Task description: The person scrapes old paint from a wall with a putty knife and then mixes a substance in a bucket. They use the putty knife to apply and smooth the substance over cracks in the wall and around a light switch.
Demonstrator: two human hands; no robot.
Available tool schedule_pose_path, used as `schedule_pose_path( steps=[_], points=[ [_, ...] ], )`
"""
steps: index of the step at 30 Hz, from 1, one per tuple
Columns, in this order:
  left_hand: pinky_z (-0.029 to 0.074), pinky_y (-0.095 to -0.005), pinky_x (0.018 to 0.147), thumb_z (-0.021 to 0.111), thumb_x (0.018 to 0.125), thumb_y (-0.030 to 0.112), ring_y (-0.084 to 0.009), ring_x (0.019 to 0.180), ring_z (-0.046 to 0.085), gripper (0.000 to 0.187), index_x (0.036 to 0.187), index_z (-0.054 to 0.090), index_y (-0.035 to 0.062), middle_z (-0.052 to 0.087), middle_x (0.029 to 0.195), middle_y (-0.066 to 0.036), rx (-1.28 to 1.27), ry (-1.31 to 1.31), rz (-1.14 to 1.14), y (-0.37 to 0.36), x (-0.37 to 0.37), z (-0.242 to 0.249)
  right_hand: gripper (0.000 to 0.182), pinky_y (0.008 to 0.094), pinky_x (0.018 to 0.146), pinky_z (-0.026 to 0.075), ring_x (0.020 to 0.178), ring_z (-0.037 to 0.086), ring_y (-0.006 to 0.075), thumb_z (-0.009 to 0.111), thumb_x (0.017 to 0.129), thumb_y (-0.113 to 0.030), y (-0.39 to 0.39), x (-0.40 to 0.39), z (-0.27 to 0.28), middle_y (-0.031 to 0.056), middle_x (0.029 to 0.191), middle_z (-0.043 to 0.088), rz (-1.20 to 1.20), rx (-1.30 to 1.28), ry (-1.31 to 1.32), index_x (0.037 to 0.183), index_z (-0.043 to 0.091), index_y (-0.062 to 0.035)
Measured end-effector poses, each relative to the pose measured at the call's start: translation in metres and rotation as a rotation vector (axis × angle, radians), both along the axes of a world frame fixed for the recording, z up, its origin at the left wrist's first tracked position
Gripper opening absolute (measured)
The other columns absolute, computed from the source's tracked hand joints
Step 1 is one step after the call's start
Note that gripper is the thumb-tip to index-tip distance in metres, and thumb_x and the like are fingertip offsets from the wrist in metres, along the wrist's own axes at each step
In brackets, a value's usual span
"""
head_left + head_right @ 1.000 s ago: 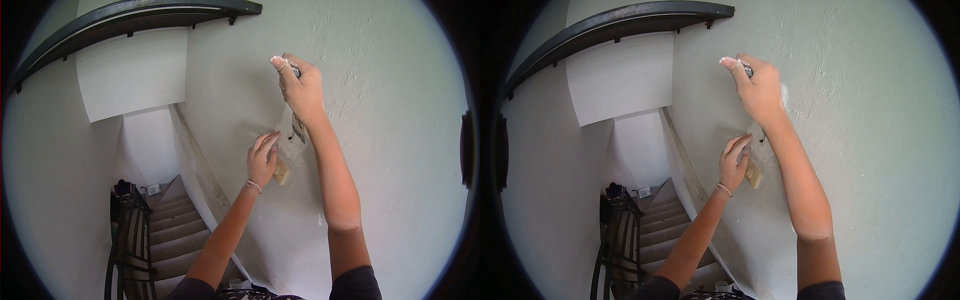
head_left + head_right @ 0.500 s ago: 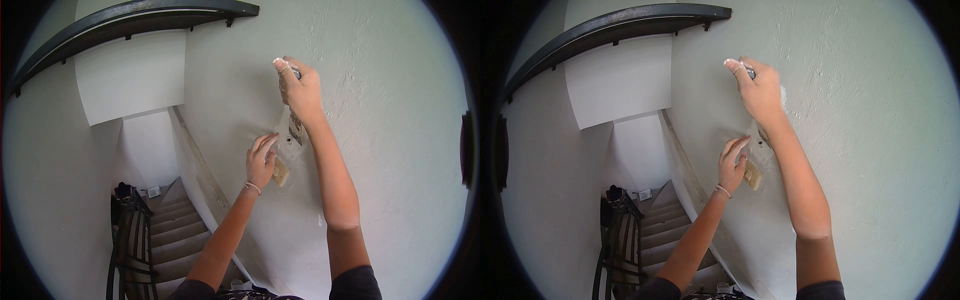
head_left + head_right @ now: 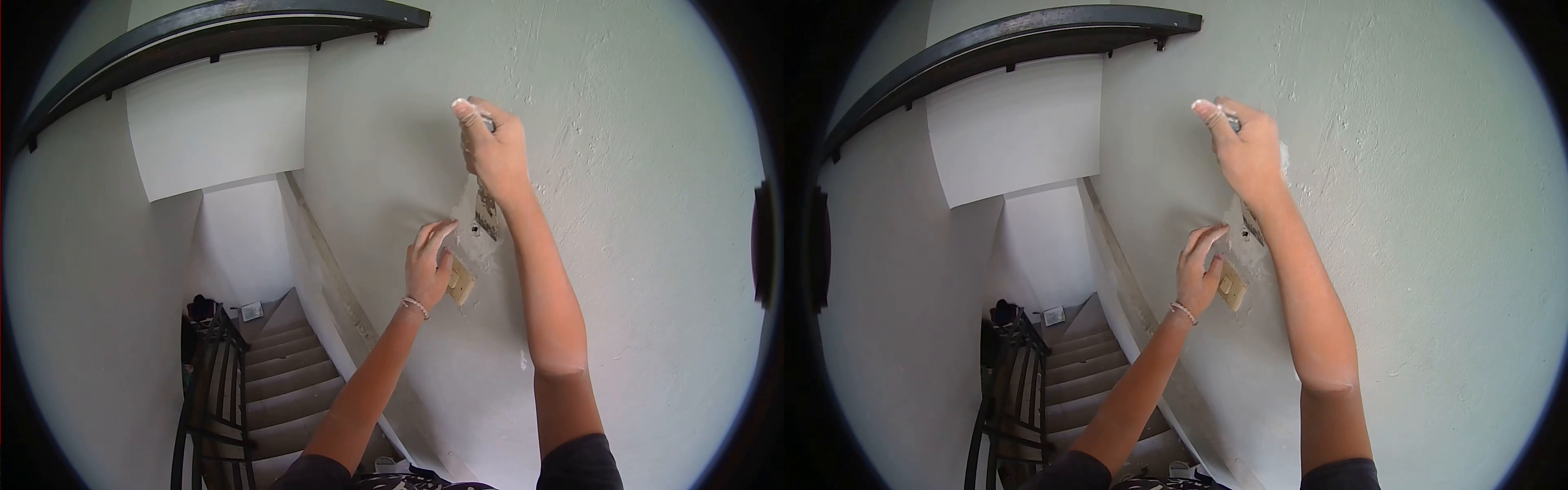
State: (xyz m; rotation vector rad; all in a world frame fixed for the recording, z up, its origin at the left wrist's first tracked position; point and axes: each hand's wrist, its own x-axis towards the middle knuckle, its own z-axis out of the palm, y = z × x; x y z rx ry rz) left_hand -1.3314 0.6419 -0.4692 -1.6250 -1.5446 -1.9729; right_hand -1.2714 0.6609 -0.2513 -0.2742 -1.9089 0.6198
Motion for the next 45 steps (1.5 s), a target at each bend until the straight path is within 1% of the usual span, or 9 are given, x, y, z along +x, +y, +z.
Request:
schedule_pose_path(
  steps=[5,11,14,17,20,29,35,38,45],
  points=[
    [0.04,-0.0387,0.097,0.057,0.083,-0.003,-0.0255,0.116,0.055,0.048,0.128,0.058,0.0146,0.055,0.13,-0.003,0.029,-0.024,0.005,0.004,0.003,0.0,0.044,0.0323,0.047,0.034,0.052,0.032,0.0135,0.065,0.094,-0.037,-0.006,-0.01,-0.01,0.0068,0.052,0.037,-0.128,0.111,-0.12,0.078,0.062,0.0034],
    [0.041,-0.0395,0.095,0.057,0.083,-0.003,-0.0259,0.114,0.056,0.045,0.125,0.059,0.0143,0.055,0.126,-0.004,0.064,-0.024,0.004,0.003,0.004,0.001,0.045,0.0329,0.047,0.033,0.052,0.032,0.0134,0.065,0.094,-0.038,-0.013,-0.019,-0.021,0.0074,0.052,0.037,-0.12,0.189,-0.159,0.078,0.061,0.0035],
    [0.04,-0.0397,0.093,0.057,0.085,-0.001,-0.0255,0.113,0.056,0.042,0.123,0.059,0.0144,0.055,0.124,-0.004,0.044,-0.032,0.002,0.002,0.003,0.001,0.046,0.0323,0.047,0.033,0.052,0.032,0.0122,0.065,0.094,-0.038,-0.009,-0.018,-0.016,0.0067,0.053,0.037,-0.05,0.106,-0.014,0.076,0.059,0.0034],
    [0.041,-0.0397,0.095,0.058,0.086,0.0,-0.0283,0.111,0.057,0.035,0.119,0.061,0.0104,0.056,0.12,-0.008,0.044,-0.058,0.012,-0.001,0.006,0.007,0.047,0.0301,0.047,0.033,0.052,0.034,0.0098,0.065,0.095,-0.039,-0.021,-0.006,-0.001,0.0033,0.053,0.04,0.024,0.127,0.085,0.073,0.058,0.0019],
    [0.041,-0.0384,0.091,0.063,0.088,0.007,-0.0246,0.108,0.058,0.029,0.116,0.062,0.0119,0.057,0.117,-0.005,0.058,-0.032,0.078,0.005,0.01,0.013,0.048,0.0277,0.046,0.032,0.052,0.035,0.0072,0.064,0.095,-0.04,-0.034,0.006,0.011,-0.0014,0.053,0.042,0.066,0.057,0.14,0.068,0.056,-0.0012],
    [0.037,-0.038,0.088,0.077,0.079,0.021,-0.0211,0.095,0.059,0.026,0.101,0.065,0.0143,0.058,0.102,-0.001,0.156,0.276,0.357,0.011,0.005,0.042,0.05,0.0228,0.04,0.032,0.045,0.04,0.0042,0.064,0.095,-0.042,-0.042,0.025,0.026,-0.0044,0.052,0.043,0.156,-0.013,0.272,0.063,0.048,-0.0076],
    [0.037,-0.0379,0.089,0.075,0.077,0.011,-0.0185,0.091,0.058,0.018,0.093,0.066,0.014,0.059,0.097,0.0,0.24,0.421,0.442,0.007,0.004,0.041,0.049,0.0223,0.04,0.032,0.045,0.04,0.0037,0.065,0.095,-0.043,-0.043,0.028,0.027,-0.0044,0.052,0.043,0.189,-0.023,0.29,0.064,0.05,-0.0074],
    [0.036,-0.0375,0.089,0.071,0.078,0.007,-0.0185,0.09,0.058,0.018,0.093,0.067,0.0145,0.059,0.1,-0.001,0.27,0.344,0.522,0.006,-0.001,0.03,0.048,0.0221,0.04,0.032,0.045,0.041,0.0036,0.065,0.094,-0.043,-0.042,0.028,0.027,-0.0044,0.052,0.043,0.189,-0.003,0.305,0.065,0.051,-0.0074],
    [0.036,-0.0374,0.09,0.07,0.077,0.005,-0.0186,0.092,0.058,0.018,0.091,0.069,0.0157,0.058,0.104,0.0,0.26,0.275,0.438,0.007,0.004,0.034,0.048,0.022,0.04,0.032,0.045,0.041,0.0037,0.065,0.094,-0.043,-0.041,0.028,0.027,-0.0046,0.052,0.043,0.193,-0.007,0.308,0.066,0.051,-0.0079]
  ],
)
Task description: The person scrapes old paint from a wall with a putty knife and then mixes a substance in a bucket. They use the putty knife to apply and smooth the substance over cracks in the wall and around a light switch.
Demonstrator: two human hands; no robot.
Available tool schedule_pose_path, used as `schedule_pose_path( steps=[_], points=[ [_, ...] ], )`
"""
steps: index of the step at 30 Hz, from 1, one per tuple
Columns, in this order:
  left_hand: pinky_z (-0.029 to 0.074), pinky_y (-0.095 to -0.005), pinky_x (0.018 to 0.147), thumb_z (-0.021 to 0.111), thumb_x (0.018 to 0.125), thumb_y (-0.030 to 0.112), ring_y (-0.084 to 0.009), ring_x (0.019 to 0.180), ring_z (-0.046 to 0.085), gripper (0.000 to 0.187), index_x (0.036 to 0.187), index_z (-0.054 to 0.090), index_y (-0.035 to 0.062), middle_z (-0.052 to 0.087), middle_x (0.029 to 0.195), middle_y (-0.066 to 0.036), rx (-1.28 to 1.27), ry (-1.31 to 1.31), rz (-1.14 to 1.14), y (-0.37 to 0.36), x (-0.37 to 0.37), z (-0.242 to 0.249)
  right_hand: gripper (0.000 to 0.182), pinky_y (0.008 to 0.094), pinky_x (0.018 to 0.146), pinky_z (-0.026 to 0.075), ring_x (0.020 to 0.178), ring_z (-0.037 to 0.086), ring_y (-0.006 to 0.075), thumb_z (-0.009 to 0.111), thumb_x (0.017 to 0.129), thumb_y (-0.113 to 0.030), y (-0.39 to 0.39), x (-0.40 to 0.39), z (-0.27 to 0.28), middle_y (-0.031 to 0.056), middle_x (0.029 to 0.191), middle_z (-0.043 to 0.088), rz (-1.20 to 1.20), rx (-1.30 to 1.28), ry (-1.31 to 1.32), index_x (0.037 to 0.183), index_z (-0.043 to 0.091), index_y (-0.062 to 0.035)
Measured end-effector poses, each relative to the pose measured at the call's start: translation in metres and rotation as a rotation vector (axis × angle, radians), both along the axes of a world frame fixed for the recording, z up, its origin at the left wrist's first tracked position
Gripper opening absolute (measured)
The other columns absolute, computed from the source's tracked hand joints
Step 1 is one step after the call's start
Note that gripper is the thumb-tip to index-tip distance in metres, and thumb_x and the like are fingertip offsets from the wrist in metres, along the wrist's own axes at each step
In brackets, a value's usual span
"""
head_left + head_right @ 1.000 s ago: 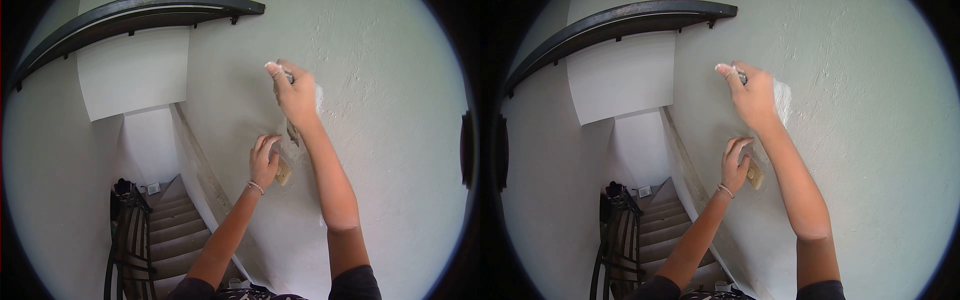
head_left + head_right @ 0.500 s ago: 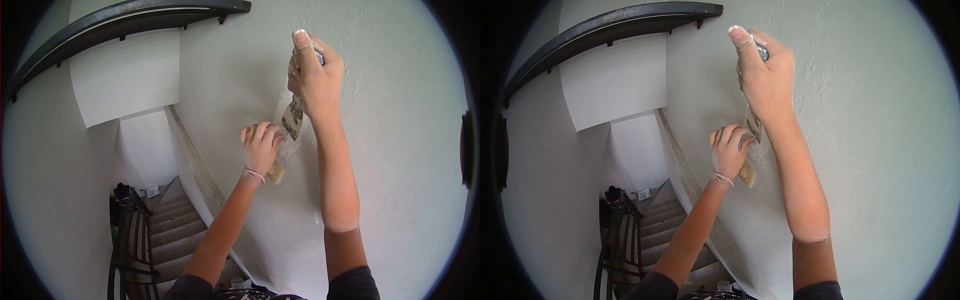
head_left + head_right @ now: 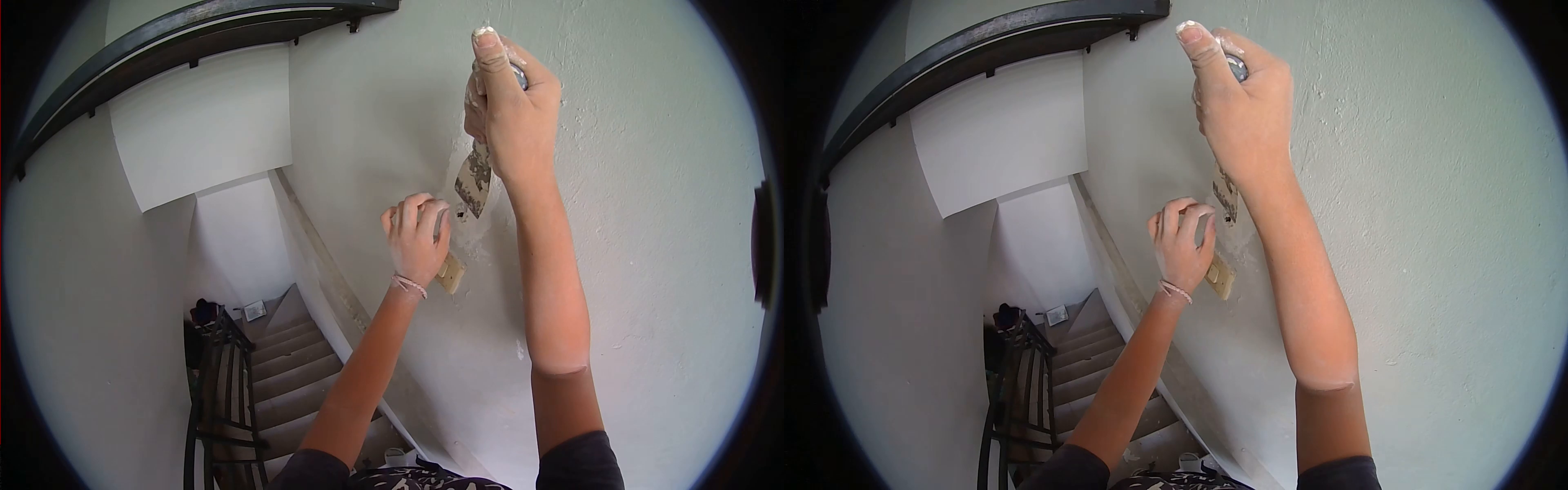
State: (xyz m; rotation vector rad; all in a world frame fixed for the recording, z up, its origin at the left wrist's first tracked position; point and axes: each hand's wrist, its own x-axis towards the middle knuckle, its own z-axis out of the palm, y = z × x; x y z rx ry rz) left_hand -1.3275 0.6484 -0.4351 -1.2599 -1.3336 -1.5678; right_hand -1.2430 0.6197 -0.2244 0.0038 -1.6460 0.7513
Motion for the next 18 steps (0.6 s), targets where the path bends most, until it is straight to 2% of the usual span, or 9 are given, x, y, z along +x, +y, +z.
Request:
schedule_pose_path(
  steps=[5,8,11,18],
  points=[
    [0.036,-0.0366,0.09,0.065,0.081,-0.001,-0.0165,0.092,0.057,0.031,0.1,0.074,0.0216,0.056,0.103,0.001,-0.079,0.073,-0.009,-0.002,0.0,-0.009,0.048,0.022,0.039,0.032,0.044,0.041,0.0039,0.065,0.095,-0.043,0.001,0.001,0.0,-0.0042,0.052,0.044,0.006,0.0,0.01,0.066,0.052,-0.0077],
    [0.036,-0.04,0.091,0.063,0.084,0.0,-0.0167,0.09,0.055,0.039,0.111,0.072,0.0264,0.054,0.106,0.002,-0.067,0.109,0.022,0.0,-0.001,-0.018,0.047,0.0223,0.039,0.033,0.044,0.041,0.004,0.065,0.095,-0.043,0.002,0.001,0.001,-0.004,0.052,0.044,0.001,0.006,0.007,0.066,0.053,-0.0072],
    [0.035,-0.0406,0.092,0.063,0.084,0.0,-0.0166,0.091,0.055,0.042,0.114,0.071,0.0276,0.053,0.108,0.002,-0.091,0.169,0.053,-0.002,-0.001,-0.024,0.047,0.0223,0.039,0.033,0.044,0.042,0.0042,0.065,0.095,-0.043,0.003,-0.001,0.0,-0.0038,0.052,0.044,0.003,0.009,0.007,0.067,0.053,-0.0071],
    [0.034,-0.0401,0.092,0.062,0.082,-0.002,-0.0178,0.092,0.054,0.046,0.116,0.071,0.0271,0.054,0.11,0.0,-0.088,0.123,0.045,-0.003,0.003,-0.02,0.047,0.0223,0.04,0.033,0.045,0.042,0.0042,0.065,0.095,-0.043,0.002,0.0,0.0,-0.004,0.052,0.044,0.024,-0.013,0.006,0.068,0.053,-0.0069]
  ],
)
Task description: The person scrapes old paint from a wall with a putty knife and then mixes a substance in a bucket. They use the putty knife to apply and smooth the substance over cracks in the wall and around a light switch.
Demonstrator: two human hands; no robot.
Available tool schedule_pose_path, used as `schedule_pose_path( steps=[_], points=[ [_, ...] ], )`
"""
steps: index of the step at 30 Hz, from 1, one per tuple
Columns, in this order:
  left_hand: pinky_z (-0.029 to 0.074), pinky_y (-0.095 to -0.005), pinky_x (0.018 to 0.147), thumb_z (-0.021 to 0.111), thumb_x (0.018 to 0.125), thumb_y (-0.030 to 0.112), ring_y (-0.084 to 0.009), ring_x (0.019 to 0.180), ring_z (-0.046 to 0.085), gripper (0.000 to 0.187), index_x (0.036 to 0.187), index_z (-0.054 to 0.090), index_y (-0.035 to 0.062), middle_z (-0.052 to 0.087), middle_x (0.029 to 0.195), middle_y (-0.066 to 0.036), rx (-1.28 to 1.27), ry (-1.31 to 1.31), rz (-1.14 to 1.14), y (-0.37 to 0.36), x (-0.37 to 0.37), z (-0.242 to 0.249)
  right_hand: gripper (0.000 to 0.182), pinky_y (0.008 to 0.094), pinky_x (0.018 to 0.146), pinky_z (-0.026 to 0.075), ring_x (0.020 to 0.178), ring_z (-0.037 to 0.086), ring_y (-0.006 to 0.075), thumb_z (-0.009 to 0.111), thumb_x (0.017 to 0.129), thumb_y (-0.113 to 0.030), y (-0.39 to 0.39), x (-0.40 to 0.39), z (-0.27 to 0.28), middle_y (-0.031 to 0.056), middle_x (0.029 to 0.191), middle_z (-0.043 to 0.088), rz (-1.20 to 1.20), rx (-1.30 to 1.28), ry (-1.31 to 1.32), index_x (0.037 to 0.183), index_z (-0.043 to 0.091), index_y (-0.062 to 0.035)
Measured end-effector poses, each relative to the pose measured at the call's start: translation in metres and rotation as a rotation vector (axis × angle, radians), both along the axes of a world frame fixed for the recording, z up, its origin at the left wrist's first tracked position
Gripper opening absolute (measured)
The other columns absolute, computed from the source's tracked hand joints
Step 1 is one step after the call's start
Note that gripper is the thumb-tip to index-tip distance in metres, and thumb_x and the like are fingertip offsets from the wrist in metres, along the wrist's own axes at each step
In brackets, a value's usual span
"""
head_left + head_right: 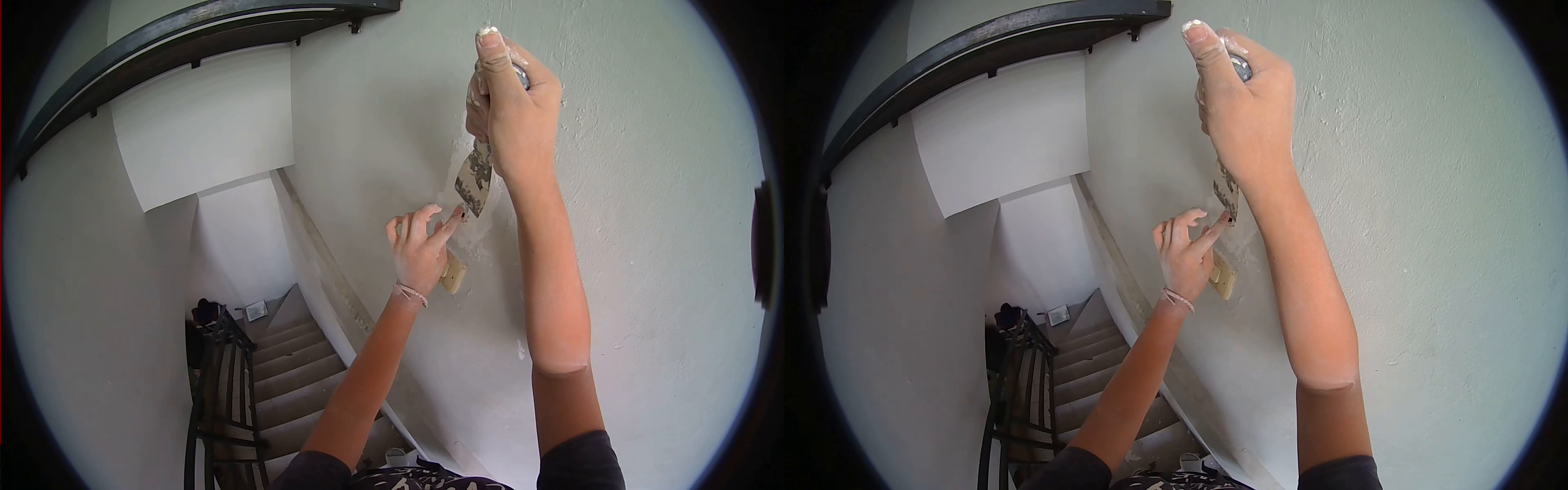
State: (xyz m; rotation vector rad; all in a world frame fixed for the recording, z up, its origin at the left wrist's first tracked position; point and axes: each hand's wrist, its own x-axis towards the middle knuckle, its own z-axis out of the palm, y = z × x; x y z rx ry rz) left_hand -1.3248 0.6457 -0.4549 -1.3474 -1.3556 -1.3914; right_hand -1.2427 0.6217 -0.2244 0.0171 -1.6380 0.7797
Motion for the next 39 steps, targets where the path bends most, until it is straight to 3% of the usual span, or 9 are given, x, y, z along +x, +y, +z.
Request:
schedule_pose_path(
  steps=[11,14,17,23,26,29,32,38,39],
  points=[
    [0.037,-0.0372,0.09,0.057,0.074,-0.011,-0.0216,0.096,0.052,0.048,0.108,0.074,0.0186,0.052,0.113,-0.005,0.018,-0.059,-0.114,0.0,0.005,0.0,0.045,0.022,0.04,0.033,0.045,0.042,0.0038,0.065,0.095,-0.042,0.0,0.0,0.001,-0.0042,0.053,0.044,0.001,-0.001,0.007,0.069,0.054,-0.0075],
    [0.036,-0.0394,0.092,0.057,0.076,-0.012,-0.0216,0.099,0.051,0.042,0.104,0.07,0.0172,0.046,0.118,-0.005,0.022,-0.299,-0.357,0.005,0.004,-0.005,0.048,0.0226,0.037,0.024,0.041,0.031,0.0038,0.059,0.099,-0.04,-0.002,-0.003,0.0,-0.0045,0.05,0.037,-0.021,0.026,0.039,0.065,0.043,-0.0109],
    [0.037,-0.0387,0.092,0.055,0.073,-0.014,-0.0217,0.1,0.051,0.038,0.097,0.068,0.0133,0.042,0.12,-0.006,0.079,-0.523,-0.511,0.013,0.004,-0.009,0.047,0.0226,0.037,0.024,0.041,0.031,0.0039,0.059,0.099,-0.04,-0.004,-0.002,0.001,-0.0044,0.05,0.037,-0.013,0.02,0.036,0.065,0.044,-0.0108],
    [0.043,-0.0335,0.084,0.045,0.073,-0.018,-0.0214,0.092,0.046,0.04,0.092,0.069,0.0069,0.037,0.113,-0.009,0.002,-0.248,-0.31,-0.007,0.015,0.001,0.047,0.0227,0.037,0.024,0.04,0.031,0.004,0.058,0.099,-0.039,-0.003,-0.001,0.0,-0.0043,0.05,0.038,-0.017,0.033,0.038,0.065,0.044,-0.0107],
    [0.043,-0.0322,0.082,0.043,0.072,-0.018,-0.0203,0.09,0.046,0.045,0.098,0.071,0.0059,0.035,0.112,-0.008,-0.035,-0.175,-0.271,-0.011,0.021,-0.003,0.047,0.0228,0.037,0.024,0.041,0.031,0.0041,0.059,0.099,-0.04,-0.003,-0.002,0.0,-0.0042,0.05,0.037,-0.023,0.035,0.044,0.065,0.044,-0.0105],
    [0.039,-0.0386,0.089,0.05,0.072,-0.015,-0.0244,0.098,0.048,0.056,0.114,0.071,0.0152,0.04,0.113,-0.007,-0.009,-0.365,-0.421,0.001,0.018,-0.023,0.047,0.0228,0.037,0.024,0.041,0.031,0.0042,0.058,0.099,-0.04,-0.004,-0.001,0.001,-0.0042,0.05,0.037,-0.012,0.026,0.045,0.065,0.044,-0.0103],
    [0.04,-0.0379,0.088,0.049,0.072,-0.015,-0.0252,0.101,0.047,0.057,0.116,0.069,0.0142,0.039,0.115,-0.009,0.017,-0.454,-0.475,0.004,0.018,-0.028,0.048,0.0231,0.037,0.024,0.041,0.031,0.0044,0.059,0.099,-0.04,-0.005,-0.001,0.001,-0.004,0.05,0.037,-0.009,0.024,0.042,0.065,0.044,-0.0101],
    [0.044,-0.0335,0.086,0.042,0.07,-0.018,-0.0224,0.098,0.045,0.037,0.093,0.062,0.0028,0.034,0.113,-0.011,-0.07,-0.341,-0.437,-0.007,0.031,-0.016,0.046,0.0215,0.039,0.03,0.045,0.039,0.0027,0.065,0.095,-0.041,-0.003,0.002,-0.001,-0.0049,0.054,0.044,0.074,0.01,-0.026,0.066,0.052,-0.0084],
    [0.044,-0.0354,0.087,0.043,0.07,-0.018,-0.024,0.099,0.046,0.038,0.095,0.061,0.0035,0.035,0.114,-0.011,-0.053,-0.375,-0.432,-0.006,0.03,-0.019,0.046,0.0216,0.039,0.029,0.045,0.039,0.0028,0.065,0.095,-0.041,-0.001,0.001,-0.002,-0.0049,0.054,0.044,0.089,0.014,-0.036,0.065,0.051,-0.0083]
  ],
)
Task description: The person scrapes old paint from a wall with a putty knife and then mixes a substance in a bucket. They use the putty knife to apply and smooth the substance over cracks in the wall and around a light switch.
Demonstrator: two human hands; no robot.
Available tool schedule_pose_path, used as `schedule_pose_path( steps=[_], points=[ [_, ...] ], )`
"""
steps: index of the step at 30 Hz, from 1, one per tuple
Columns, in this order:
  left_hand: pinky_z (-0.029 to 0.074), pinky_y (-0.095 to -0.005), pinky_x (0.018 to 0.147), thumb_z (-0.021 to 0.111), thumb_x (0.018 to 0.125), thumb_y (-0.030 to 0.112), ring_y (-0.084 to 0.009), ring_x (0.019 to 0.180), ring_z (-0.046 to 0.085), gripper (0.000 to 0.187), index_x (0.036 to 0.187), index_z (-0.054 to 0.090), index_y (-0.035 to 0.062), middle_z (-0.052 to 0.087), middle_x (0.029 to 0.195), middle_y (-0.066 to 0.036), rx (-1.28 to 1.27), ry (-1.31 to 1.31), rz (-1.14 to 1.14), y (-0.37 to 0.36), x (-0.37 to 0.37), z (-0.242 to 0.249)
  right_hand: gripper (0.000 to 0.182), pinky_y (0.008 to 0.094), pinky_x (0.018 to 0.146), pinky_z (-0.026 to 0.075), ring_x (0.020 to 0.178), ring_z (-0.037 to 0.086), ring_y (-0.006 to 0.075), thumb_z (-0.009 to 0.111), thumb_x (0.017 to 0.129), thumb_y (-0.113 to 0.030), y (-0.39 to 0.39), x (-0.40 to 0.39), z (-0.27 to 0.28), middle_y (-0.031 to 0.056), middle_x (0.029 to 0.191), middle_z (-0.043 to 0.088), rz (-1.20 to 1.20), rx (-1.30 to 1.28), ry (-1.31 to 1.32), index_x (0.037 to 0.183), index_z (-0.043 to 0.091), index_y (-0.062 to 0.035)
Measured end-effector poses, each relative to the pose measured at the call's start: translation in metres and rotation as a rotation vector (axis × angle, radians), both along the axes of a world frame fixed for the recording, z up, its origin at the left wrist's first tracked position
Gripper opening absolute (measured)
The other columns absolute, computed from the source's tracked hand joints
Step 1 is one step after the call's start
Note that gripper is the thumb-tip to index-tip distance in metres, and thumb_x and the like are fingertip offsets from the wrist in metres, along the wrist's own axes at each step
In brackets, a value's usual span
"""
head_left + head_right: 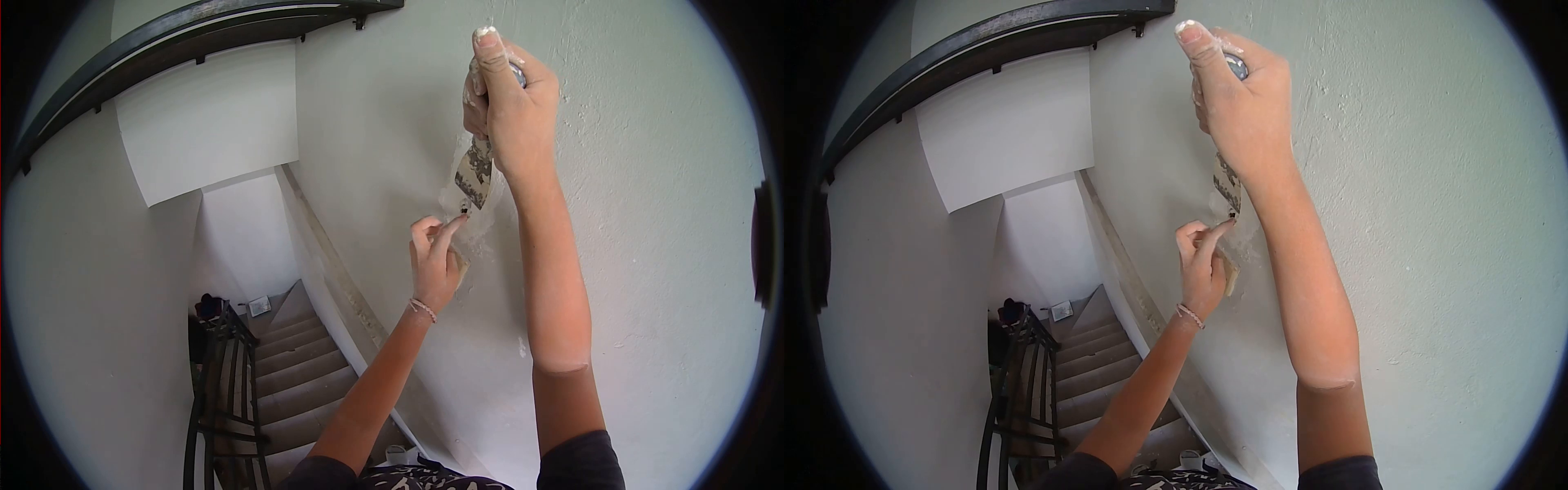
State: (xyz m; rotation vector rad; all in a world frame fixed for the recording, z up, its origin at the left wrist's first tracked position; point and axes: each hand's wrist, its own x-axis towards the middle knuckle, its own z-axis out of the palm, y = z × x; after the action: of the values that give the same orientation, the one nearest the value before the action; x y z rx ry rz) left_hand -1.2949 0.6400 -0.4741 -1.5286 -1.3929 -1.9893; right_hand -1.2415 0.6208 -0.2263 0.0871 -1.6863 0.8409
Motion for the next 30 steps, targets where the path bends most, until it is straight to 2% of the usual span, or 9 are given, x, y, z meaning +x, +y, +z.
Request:
schedule_pose_path(
  steps=[2,5,8,10,17,20,23,26,30],
  points=[
    [0.044,-0.0393,0.087,0.045,0.07,-0.019,-0.0273,0.1,0.048,0.042,0.1,0.061,0.0051,0.036,0.117,-0.012,0.016,-0.072,0.017,0.002,-0.002,-0.007,0.046,0.0217,0.039,0.029,0.045,0.039,0.003,0.066,0.095,-0.04,0.007,-0.003,-0.004,-0.005,0.054,0.044,0.031,0.008,-0.02,0.064,0.051,-0.0081],
    [0.045,-0.0389,0.086,0.044,0.07,-0.02,-0.0277,0.098,0.049,0.043,0.103,0.059,0.0034,0.036,0.116,-0.012,0.033,-0.169,-0.02,-0.004,-0.005,-0.007,0.046,0.0233,0.042,0.031,0.047,0.039,0.0044,0.067,0.095,-0.038,0.027,-0.013,-0.018,-0.0047,0.054,0.045,-0.008,-0.055,-0.102,0.063,0.053,-0.0068],
    [0.046,-0.0383,0.085,0.044,0.071,-0.019,-0.0273,0.096,0.05,0.044,0.107,0.056,0.0028,0.035,0.116,-0.012,0.022,-0.177,0.007,-0.014,-0.007,-0.013,0.045,0.0252,0.045,0.033,0.049,0.039,0.0058,0.067,0.094,-0.036,0.045,-0.026,-0.033,-0.0043,0.054,0.045,-0.188,-0.041,-0.208,0.064,0.055,-0.0052],
    [0.044,-0.0364,0.087,0.045,0.072,-0.019,-0.0247,0.099,0.047,0.043,0.106,0.056,0.0035,0.035,0.114,-0.011,-0.003,-0.217,-0.022,-0.024,-0.007,-0.017,0.045,0.026,0.047,0.033,0.051,0.039,0.0062,0.067,0.094,-0.036,0.047,-0.028,-0.036,-0.004,0.053,0.044,-0.2,-0.06,-0.232,0.064,0.056,-0.0043],
    [0.043,-0.0353,0.088,0.048,0.073,-0.017,-0.0231,0.099,0.047,0.041,0.107,0.056,0.0052,0.037,0.111,-0.011,-0.034,-0.263,0.027,-0.053,-0.019,-0.036,0.045,0.0261,0.047,0.034,0.051,0.04,0.006,0.067,0.094,-0.037,0.052,-0.03,-0.038,-0.0034,0.054,0.046,-0.218,-0.065,-0.13,0.065,0.056,-0.0038],
    [0.043,-0.0356,0.086,0.048,0.074,-0.015,-0.0228,0.097,0.048,0.038,0.105,0.056,0.0046,0.038,0.111,-0.01,-0.082,-0.268,0.035,-0.072,-0.018,-0.04,0.046,0.0257,0.047,0.034,0.052,0.04,0.0056,0.067,0.094,-0.038,0.061,-0.039,-0.055,-0.0034,0.054,0.045,-0.182,-0.137,-0.18,0.065,0.056,-0.0039],
    [0.043,-0.0348,0.084,0.048,0.076,-0.014,-0.0218,0.094,0.048,0.034,0.104,0.056,0.0045,0.039,0.109,-0.01,-0.054,-0.243,0.055,-0.089,-0.022,-0.049,0.046,0.0254,0.047,0.034,0.052,0.039,0.0057,0.067,0.094,-0.037,0.053,-0.035,-0.05,-0.0034,0.054,0.044,-0.176,-0.05,-0.204,0.065,0.055,-0.0033],
    [0.044,-0.0355,0.085,0.047,0.075,-0.017,-0.023,0.092,0.047,0.039,0.106,0.057,0.0039,0.038,0.109,-0.011,-0.121,-0.269,0.085,-0.107,-0.027,-0.061,0.046,0.0257,0.047,0.034,0.051,0.039,0.0062,0.066,0.095,-0.037,0.063,-0.043,-0.058,-0.0034,0.054,0.044,-0.17,-0.072,-0.19,0.065,0.055,-0.0028],
    [0.042,-0.0316,0.081,0.048,0.08,-0.012,-0.0189,0.091,0.049,0.031,0.104,0.057,0.0052,0.041,0.106,-0.008,-0.139,-0.266,0.147,-0.124,-0.034,-0.076,0.046,0.0258,0.047,0.034,0.051,0.038,0.0064,0.065,0.095,-0.037,0.061,-0.051,-0.06,-0.0036,0.054,0.043,-0.144,-0.087,-0.233,0.067,0.055,-0.0027]
  ],
)
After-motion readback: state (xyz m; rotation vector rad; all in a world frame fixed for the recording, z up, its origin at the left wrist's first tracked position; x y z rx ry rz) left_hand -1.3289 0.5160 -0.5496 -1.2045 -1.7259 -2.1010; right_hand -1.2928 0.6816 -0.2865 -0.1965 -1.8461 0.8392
